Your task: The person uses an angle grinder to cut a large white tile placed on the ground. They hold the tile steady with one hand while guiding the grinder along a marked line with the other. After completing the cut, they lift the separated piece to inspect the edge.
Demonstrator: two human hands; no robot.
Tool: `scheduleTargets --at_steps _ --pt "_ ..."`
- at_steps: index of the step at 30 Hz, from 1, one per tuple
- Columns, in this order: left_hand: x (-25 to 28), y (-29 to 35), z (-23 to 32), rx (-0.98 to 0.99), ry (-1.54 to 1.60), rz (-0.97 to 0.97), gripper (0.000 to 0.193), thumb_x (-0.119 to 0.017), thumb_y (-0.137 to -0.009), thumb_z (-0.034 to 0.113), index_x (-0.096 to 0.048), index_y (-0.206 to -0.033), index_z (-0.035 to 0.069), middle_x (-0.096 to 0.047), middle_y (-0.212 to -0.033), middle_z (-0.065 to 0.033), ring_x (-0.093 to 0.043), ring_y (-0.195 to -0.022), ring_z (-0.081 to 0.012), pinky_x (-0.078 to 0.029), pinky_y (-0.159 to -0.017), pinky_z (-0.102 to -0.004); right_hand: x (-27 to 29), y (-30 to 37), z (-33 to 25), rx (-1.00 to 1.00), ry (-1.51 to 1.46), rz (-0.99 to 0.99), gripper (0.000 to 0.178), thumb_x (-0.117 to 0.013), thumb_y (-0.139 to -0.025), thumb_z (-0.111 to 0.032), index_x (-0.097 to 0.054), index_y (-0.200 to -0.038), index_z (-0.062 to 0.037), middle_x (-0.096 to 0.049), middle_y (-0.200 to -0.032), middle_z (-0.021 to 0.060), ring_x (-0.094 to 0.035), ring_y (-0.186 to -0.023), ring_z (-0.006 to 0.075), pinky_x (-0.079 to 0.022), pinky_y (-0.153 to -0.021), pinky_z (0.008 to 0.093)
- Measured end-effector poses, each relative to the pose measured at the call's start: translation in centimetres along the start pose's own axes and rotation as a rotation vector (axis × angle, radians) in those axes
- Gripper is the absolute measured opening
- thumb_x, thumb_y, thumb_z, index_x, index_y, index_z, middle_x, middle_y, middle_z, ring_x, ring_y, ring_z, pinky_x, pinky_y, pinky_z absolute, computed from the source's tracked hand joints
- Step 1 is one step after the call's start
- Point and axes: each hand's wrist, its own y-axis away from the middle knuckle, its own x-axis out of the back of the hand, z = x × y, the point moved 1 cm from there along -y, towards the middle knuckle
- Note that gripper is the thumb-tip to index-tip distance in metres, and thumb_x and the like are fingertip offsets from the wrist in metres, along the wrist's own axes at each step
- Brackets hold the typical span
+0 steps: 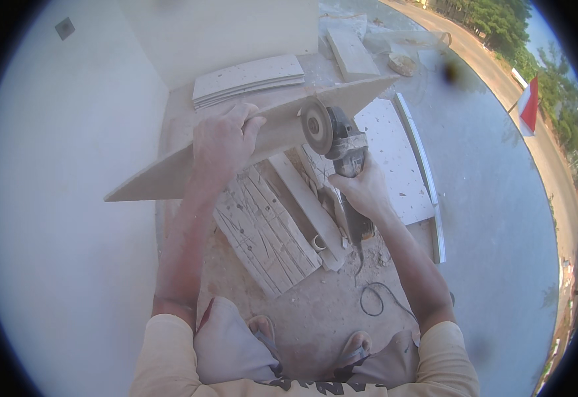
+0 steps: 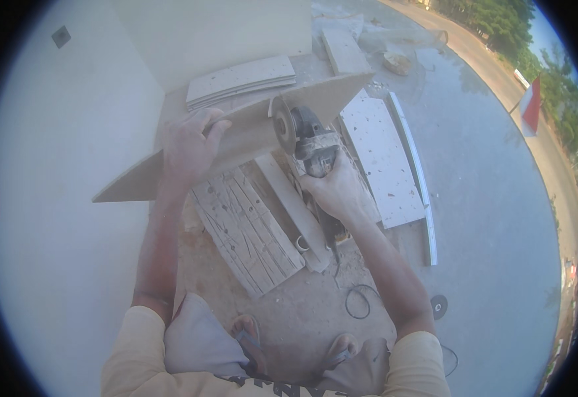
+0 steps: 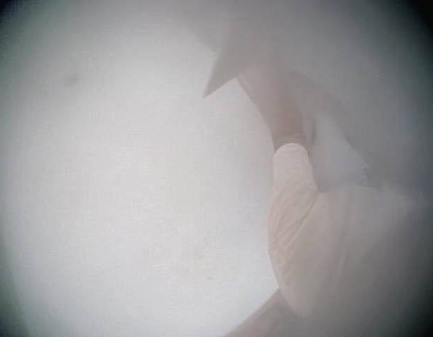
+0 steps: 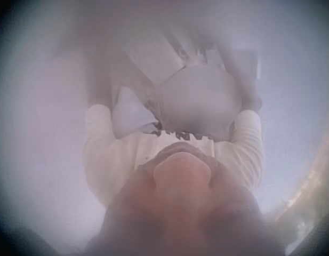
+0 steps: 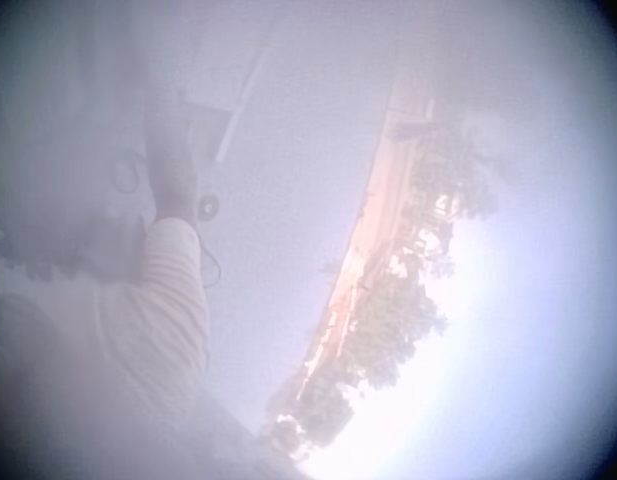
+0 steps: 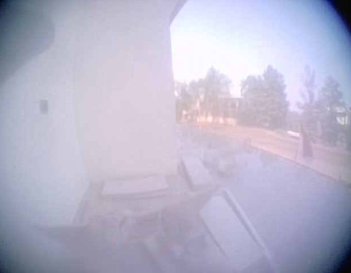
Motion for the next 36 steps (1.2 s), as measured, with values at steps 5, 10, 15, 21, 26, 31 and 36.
scheduleTargets --at_steps 5,10,15,21,26,31,36 --pt "0.0 0.1 -0.2 -0.047 -0.001 0.028 0.016 -0.072 -0.096 0.025 -0.076 -0.103 0.012 -0.076 -0.084 -0.0129 -0.074 -0.078 -0.034 -0.056 -0.072 -0.0453 0.1 0.1 -0.7 0.041 -0.029 -0.015 0.065 -0.079 -0.07 -0.023 -0.06 -0.123 0.0097 -0.073 -0.098 0.0199 -0.072 -0.086 0.0271 -0.057 -0.08 0.0395" --pt "-0.1 0.1 -0.1 -0.016 0.008 0.009 0.016 -0.073 -0.096 0.026 -0.076 -0.103 0.012 -0.076 -0.086 -0.0137 -0.074 -0.079 -0.0341 -0.056 -0.072 -0.0457 0.3 0.0 -1.0 0.045 -0.049 -0.032 0.066 -0.079 -0.07 -0.023 -0.059 -0.124 0.0102 -0.073 -0.1 0.0204 -0.072 -0.088 0.0277 -0.057 -0.083 0.0394" --pt "-0.3 0.1 -0.5 -0.037 0.006 0.025 0.017 -0.073 -0.096 0.027 -0.076 -0.104 0.012 -0.076 -0.086 -0.0134 -0.074 -0.079 -0.0342 -0.056 -0.073 -0.046 0.2 0.1 -1.2 0.015 -0.033 -0.023 0.066 -0.079 -0.071 -0.022 -0.059 -0.125 0.0101 -0.073 -0.105 0.0216 -0.072 -0.096 0.0292 -0.056 -0.088 0.0399" --pt "-0.1 0.2 -0.4 -0.018 -0.013 0.01 0.016 -0.073 -0.096 0.026 -0.077 -0.103 0.013 -0.076 -0.087 -0.0129 -0.074 -0.079 -0.034 -0.057 -0.074 -0.0459 0.0 -0.1 -0.5 -0.002 -0.004 0.026 0.066 -0.079 -0.071 -0.021 -0.059 -0.126 0.0099 -0.073 -0.109 0.0224 -0.072 -0.099 0.03 -0.056 -0.09 0.04" --pt "0.5 0.2 0.5 0.068 0.008 -0.069 0.023 -0.076 -0.093 0.02 -0.077 -0.108 0.003 -0.078 -0.103 -0.0171 -0.075 -0.093 -0.0351 -0.057 -0.084 -0.0419 0.2 0.1 -0.9 0.013 -0.012 0.005 0.065 -0.079 -0.071 -0.021 -0.06 -0.125 0.0104 -0.073 -0.107 0.0225 -0.072 -0.098 0.03 -0.056 -0.09 0.0403" --pt "0.3 0.3 0.6 0.029 0.017 -0.044 0.023 -0.076 -0.093 0.02 -0.077 -0.108 0.003 -0.078 -0.105 -0.017 -0.074 -0.095 -0.0357 -0.056 -0.086 -0.0417 0.4 0.2 -1.2 0.043 -0.02 -0.006 0.063 -0.078 -0.071 -0.023 -0.061 -0.122 0.0101 -0.072 -0.104 0.0224 -0.071 -0.096 0.0302 -0.056 -0.088 0.0409" --pt "-0.2 0.5 -0.1 -0.045 -0.022 0.031 0.019 -0.072 -0.097 0.025 -0.077 -0.107 0.01 -0.078 -0.096 -0.012 -0.075 -0.081 -0.0335 -0.058 -0.075 -0.0453 0.1 -0.1 -0.8 0.068 0.005 0.002 0.058 -0.078 -0.071 -0.025 -0.062 -0.116 0.0083 -0.072 -0.1 0.0213 -0.071 -0.092 0.03 -0.056 -0.085 0.0411"
